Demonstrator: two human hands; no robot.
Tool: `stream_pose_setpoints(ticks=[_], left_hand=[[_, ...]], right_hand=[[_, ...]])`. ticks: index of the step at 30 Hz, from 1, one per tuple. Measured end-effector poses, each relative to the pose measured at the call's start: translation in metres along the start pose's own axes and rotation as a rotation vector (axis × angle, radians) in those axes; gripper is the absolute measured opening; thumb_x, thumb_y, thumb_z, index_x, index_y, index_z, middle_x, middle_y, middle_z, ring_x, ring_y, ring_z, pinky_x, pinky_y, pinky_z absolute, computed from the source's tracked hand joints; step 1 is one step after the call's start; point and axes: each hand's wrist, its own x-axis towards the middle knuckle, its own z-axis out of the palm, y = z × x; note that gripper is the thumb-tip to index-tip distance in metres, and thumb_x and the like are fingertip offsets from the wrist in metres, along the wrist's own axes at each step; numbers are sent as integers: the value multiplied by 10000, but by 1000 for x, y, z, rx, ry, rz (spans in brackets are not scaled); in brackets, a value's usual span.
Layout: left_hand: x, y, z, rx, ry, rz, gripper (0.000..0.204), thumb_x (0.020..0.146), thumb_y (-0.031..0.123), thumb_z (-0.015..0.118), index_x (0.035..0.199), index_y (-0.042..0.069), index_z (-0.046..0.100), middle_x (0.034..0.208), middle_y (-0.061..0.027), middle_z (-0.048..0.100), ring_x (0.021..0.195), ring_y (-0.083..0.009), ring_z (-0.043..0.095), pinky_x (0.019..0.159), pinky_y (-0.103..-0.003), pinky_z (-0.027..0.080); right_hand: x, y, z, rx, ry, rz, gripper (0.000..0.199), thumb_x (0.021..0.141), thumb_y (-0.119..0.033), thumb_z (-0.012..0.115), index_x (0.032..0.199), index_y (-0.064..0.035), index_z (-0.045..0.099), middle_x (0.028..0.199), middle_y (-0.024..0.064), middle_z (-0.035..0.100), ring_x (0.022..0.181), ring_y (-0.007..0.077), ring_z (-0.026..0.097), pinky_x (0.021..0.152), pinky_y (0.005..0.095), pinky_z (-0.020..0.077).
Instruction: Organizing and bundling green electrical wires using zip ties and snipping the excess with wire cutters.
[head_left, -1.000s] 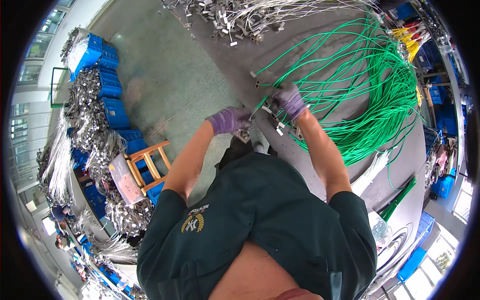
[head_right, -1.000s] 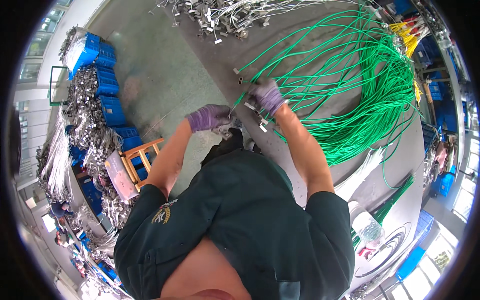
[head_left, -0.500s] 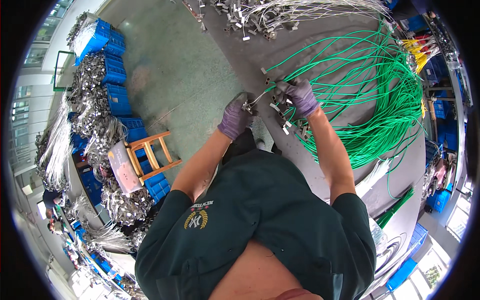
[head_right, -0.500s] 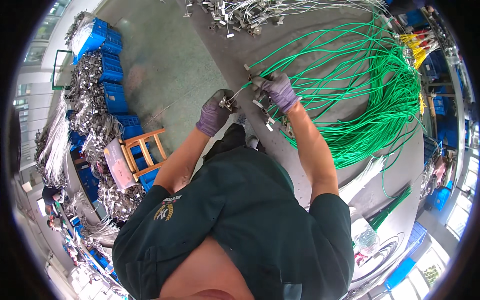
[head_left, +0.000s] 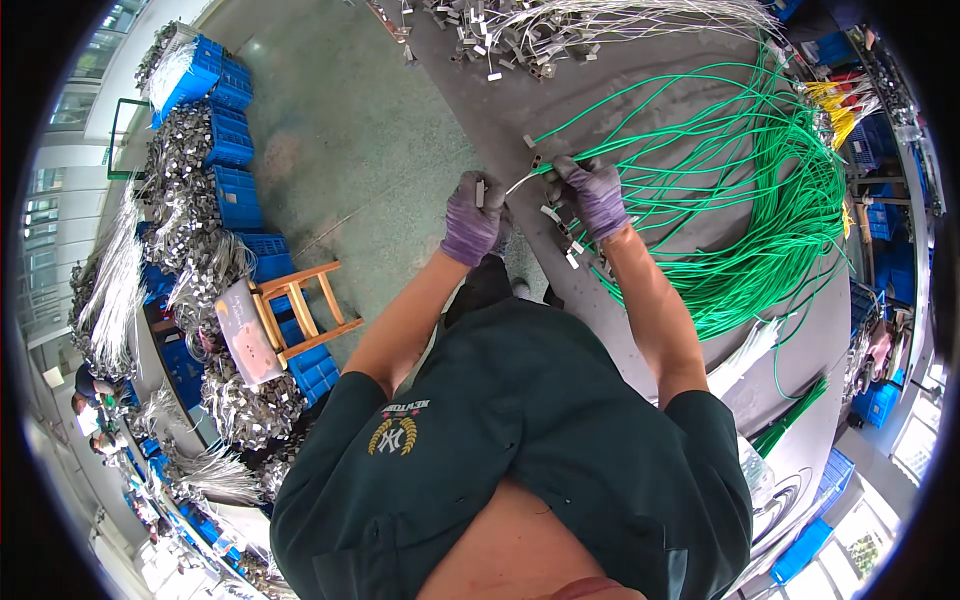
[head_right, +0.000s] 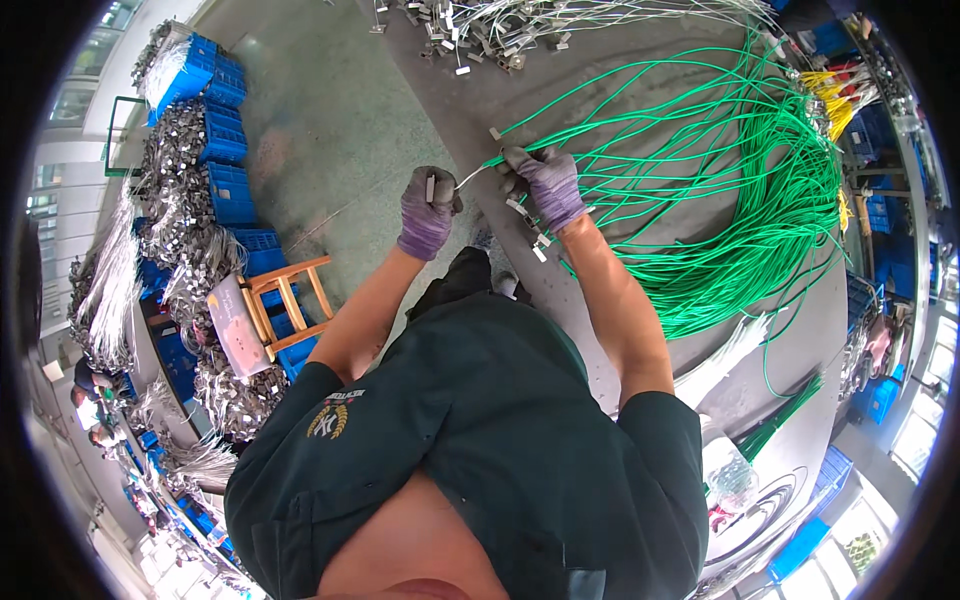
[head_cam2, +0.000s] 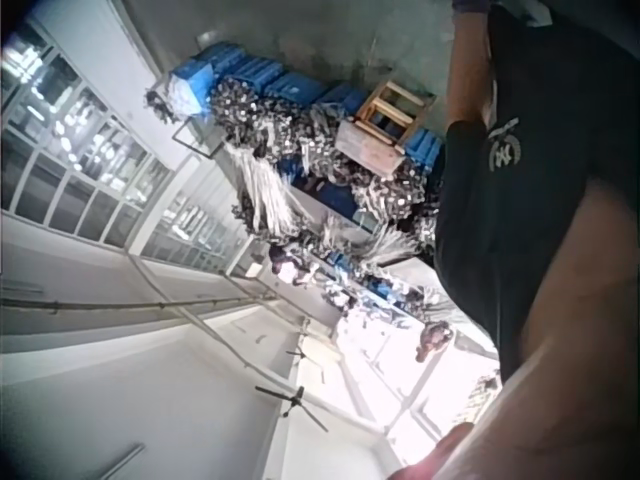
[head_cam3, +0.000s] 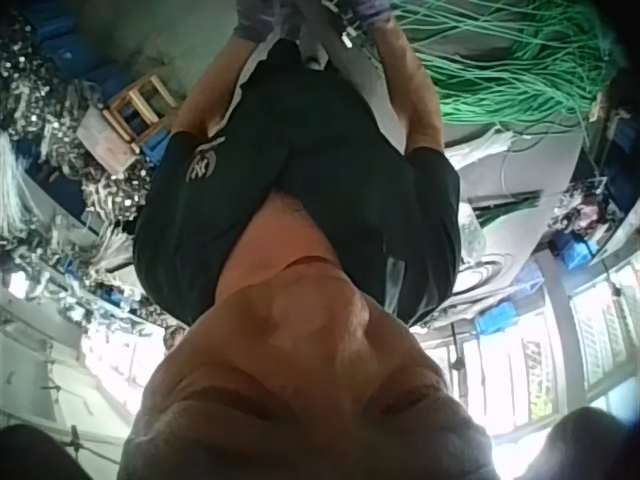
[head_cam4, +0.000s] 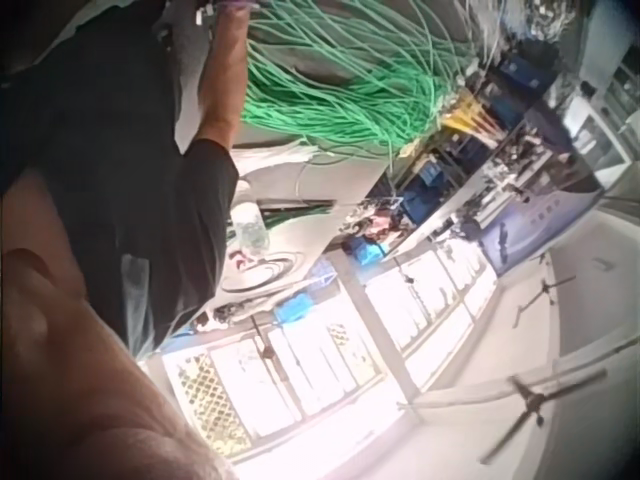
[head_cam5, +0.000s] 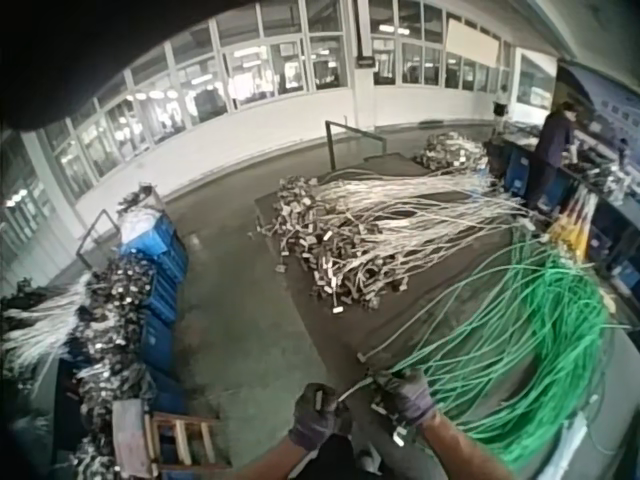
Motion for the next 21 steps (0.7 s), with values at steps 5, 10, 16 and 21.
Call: stream_pose_setpoints(ticks=[5, 10, 16, 21], left_hand=[[3, 15, -2, -252, -124, -93, 256, 852, 238, 602, 896, 42, 442, 612, -29, 512, 508, -111, 510, 481, -254, 427], [3, 34, -12, -345, -291, -223, 230, 839, 167, 615, 877, 47, 422, 611, -53, 533, 517, -115, 524, 465, -242, 413], [10, 55, -9, -561, -144, -362, 230, 834, 156, 631, 878, 45, 435, 638, -46, 529, 507, -119, 534, 459, -261, 452], [15, 56, -13, -569, -180, -431, 293, 829, 261, 627, 873, 39, 442, 603, -58, 523, 467, -133, 524, 412, -238, 378]], right_hand=[[-1, -17, -8, -195, -44, -16, 216, 829, -165, 625, 851, 50, 624, 702, 96, 636, 492, 120, 579, 454, 239, 477], [-1, -30, -7, -107, -196, -160, 192, 836, -123, 589, 940, 37, 609, 755, 105, 647, 572, 122, 608, 508, 226, 498], [7, -29, 6, -9, -245, -86, 174, 843, -77, 553, 970, 35, 595, 875, 144, 645, 626, 169, 631, 553, 247, 520], [11, -23, 4, 73, -379, -196, 140, 821, -26, 567, 939, 42, 600, 862, 145, 647, 653, 182, 633, 599, 265, 525]])
